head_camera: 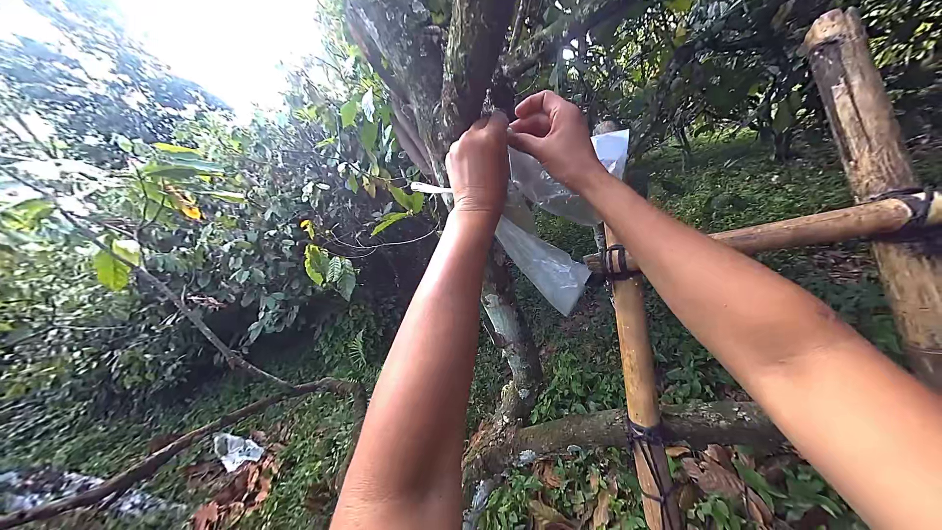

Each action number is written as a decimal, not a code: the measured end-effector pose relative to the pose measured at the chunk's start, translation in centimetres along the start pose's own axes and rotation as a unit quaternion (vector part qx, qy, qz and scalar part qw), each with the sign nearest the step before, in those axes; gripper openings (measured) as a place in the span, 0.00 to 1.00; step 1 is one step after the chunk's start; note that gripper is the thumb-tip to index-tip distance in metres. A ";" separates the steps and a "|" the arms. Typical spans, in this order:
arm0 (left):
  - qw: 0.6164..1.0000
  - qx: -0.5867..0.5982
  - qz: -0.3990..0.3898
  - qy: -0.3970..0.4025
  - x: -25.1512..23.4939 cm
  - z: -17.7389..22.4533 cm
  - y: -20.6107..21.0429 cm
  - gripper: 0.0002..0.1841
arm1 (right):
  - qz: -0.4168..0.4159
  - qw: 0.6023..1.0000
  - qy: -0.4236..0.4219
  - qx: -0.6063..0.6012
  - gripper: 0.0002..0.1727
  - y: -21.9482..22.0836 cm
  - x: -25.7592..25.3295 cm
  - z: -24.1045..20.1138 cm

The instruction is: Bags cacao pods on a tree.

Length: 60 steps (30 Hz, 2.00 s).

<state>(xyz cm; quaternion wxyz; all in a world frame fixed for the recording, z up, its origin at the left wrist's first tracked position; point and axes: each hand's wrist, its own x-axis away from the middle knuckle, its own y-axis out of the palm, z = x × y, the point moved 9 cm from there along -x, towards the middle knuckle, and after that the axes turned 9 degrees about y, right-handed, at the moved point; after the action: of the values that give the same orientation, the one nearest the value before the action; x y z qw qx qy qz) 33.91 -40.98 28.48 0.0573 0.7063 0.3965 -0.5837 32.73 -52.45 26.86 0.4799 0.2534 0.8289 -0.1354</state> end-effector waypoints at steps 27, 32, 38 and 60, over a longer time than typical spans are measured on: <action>0.994 -0.028 -0.079 -0.073 -0.2 0.6 0.5 0.15 | -0.013 0.990 0.068 -0.119 0.16 -0.6 -0.3 1.9; 0.993 0.026 -0.079 -0.087 0.0 0.3 0.4 0.16 | 0.007 0.994 0.085 -0.066 0.19 -0.9 -0.6 1.8; 0.989 0.054 -0.087 -0.104 -0.1 0.1 0.3 0.16 | 0.037 0.997 0.065 -0.010 0.12 -1.5 -0.8 1.7; 0.988 0.022 -0.099 -0.116 -0.4 -0.1 0.4 0.17 | 0.027 0.988 0.135 0.075 0.11 -0.6 0.3 2.1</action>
<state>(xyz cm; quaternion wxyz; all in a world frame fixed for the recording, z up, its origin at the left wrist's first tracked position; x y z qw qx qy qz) 34.27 -41.42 28.75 0.0290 0.5918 0.4422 -0.6734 33.79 -53.80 25.56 0.3469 0.3267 0.8664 -0.1490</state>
